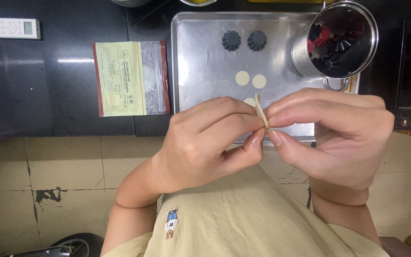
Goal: The person pinches and folds small round dough pieces by hand on a metal tray, then brushes them with egg wash using a brush. They then press the dough pieces into black fluted tart molds, shaping the dough inside the molds with their fingers.
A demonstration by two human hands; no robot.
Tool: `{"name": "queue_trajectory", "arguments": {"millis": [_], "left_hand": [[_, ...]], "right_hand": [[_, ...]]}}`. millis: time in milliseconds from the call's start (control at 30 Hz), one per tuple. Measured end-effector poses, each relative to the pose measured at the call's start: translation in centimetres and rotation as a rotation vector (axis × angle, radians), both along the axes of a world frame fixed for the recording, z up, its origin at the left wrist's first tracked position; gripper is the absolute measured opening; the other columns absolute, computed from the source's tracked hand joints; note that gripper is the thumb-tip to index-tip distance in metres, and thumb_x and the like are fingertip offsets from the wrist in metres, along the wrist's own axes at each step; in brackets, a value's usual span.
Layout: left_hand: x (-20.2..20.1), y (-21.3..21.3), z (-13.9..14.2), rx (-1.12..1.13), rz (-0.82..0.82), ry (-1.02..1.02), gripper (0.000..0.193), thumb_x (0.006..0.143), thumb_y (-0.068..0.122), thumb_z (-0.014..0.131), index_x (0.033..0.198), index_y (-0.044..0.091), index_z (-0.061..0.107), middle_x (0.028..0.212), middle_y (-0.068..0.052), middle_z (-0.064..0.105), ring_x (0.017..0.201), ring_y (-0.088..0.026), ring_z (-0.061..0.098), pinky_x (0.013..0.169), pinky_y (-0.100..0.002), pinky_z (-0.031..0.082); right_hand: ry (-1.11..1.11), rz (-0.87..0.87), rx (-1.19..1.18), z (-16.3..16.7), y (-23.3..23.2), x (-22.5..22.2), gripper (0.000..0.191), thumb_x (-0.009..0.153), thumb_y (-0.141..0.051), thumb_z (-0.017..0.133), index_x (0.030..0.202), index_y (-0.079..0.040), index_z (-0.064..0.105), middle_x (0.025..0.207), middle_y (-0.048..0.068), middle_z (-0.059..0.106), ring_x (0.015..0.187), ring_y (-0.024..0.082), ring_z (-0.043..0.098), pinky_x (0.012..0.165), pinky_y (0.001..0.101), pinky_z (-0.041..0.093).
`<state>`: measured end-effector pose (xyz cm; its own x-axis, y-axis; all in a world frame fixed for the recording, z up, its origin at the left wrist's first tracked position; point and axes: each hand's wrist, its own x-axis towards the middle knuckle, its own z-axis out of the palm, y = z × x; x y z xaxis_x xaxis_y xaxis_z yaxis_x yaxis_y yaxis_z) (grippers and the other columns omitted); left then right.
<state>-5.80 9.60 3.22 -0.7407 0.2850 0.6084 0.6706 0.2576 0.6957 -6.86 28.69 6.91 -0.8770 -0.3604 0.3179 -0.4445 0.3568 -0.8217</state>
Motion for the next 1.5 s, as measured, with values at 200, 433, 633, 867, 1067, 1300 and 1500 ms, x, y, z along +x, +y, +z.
{"name": "queue_trajectory", "arguments": {"millis": [200,433,633,867,1067,1300,1500], "left_hand": [[-0.1,0.2,-0.4,-0.001,0.026,0.033,0.017,0.087,0.001,0.079,0.097,-0.001,0.065,0.095,-0.011,0.067,0.083,-0.024,0.07,0.072,-0.033,0.059],[-0.6,0.3,-2.2,0.056,0.052,-0.067,0.019,0.089,0.005,0.079,0.104,0.001,0.068,0.102,-0.011,0.07,0.091,-0.023,0.073,0.075,-0.028,0.06],[-1.8,1.1,-3.9,0.195,0.066,-0.23,0.009,0.097,0.004,0.076,0.105,0.003,0.071,0.101,-0.008,0.074,0.088,-0.018,0.077,0.08,-0.025,0.063],[-2.8,1.9,-5.6,0.112,0.205,-0.119,0.011,0.087,0.002,0.078,0.093,0.002,0.069,0.093,-0.008,0.073,0.082,-0.019,0.073,0.073,-0.027,0.059],[-3.3,1.8,-6.8,0.271,0.102,-0.309,0.009,0.087,-0.001,0.074,0.095,0.0,0.07,0.096,-0.007,0.073,0.088,-0.017,0.074,0.081,-0.028,0.062],[-3.8,2.8,-9.3,0.252,0.098,-0.294,0.009,0.09,-0.002,0.073,0.097,-0.001,0.069,0.102,-0.009,0.071,0.094,-0.016,0.074,0.087,-0.027,0.064],[-4.2,4.4,-13.3,0.537,0.082,-0.645,0.017,0.09,0.007,0.077,0.104,-0.002,0.07,0.102,-0.007,0.073,0.095,-0.013,0.072,0.085,-0.027,0.063]], "right_hand": [[-0.02,-0.062,0.027,-0.4,0.1,0.4,0.017,0.073,0.01,0.073,0.089,0.006,0.069,0.089,0.016,0.072,0.082,0.022,0.074,0.073,0.0247,0.058],[-0.119,-0.063,-0.109,-2.5,0.4,-0.5,0.012,0.086,0.009,0.071,0.096,0.005,0.067,0.098,0.013,0.069,0.089,0.015,0.068,0.077,0.0247,0.057],[0.071,-0.127,-0.013,-4.7,0.0,-1.0,0.011,0.095,0.007,0.071,0.104,0.003,0.066,0.108,0.011,0.062,0.097,0.015,0.066,0.082,0.0255,0.059],[0.139,-0.171,0.096,-7.4,-0.1,-0.8,0.011,0.103,0.004,0.068,0.111,0.002,0.061,0.116,0.013,0.06,0.103,0.02,0.067,0.089,0.0252,0.058],[-0.151,-0.045,-0.313,-9.5,0.5,-1.7,0.008,0.111,-0.003,0.062,0.111,0.003,0.058,0.117,0.009,0.056,0.113,0.015,0.062,0.1,0.0253,0.056],[-0.038,-0.13,-0.344,-12.5,0.6,-2.7,0.01,0.105,-0.001,0.071,0.112,0.005,0.068,0.115,0.011,0.064,0.098,0.013,0.065,0.085,0.0236,0.056],[0.05,-0.295,-0.207,-15.0,-0.4,-3.2,0.005,0.101,0.002,0.068,0.105,0.003,0.066,0.105,0.01,0.067,0.094,0.016,0.068,0.084,0.0263,0.058]]}}
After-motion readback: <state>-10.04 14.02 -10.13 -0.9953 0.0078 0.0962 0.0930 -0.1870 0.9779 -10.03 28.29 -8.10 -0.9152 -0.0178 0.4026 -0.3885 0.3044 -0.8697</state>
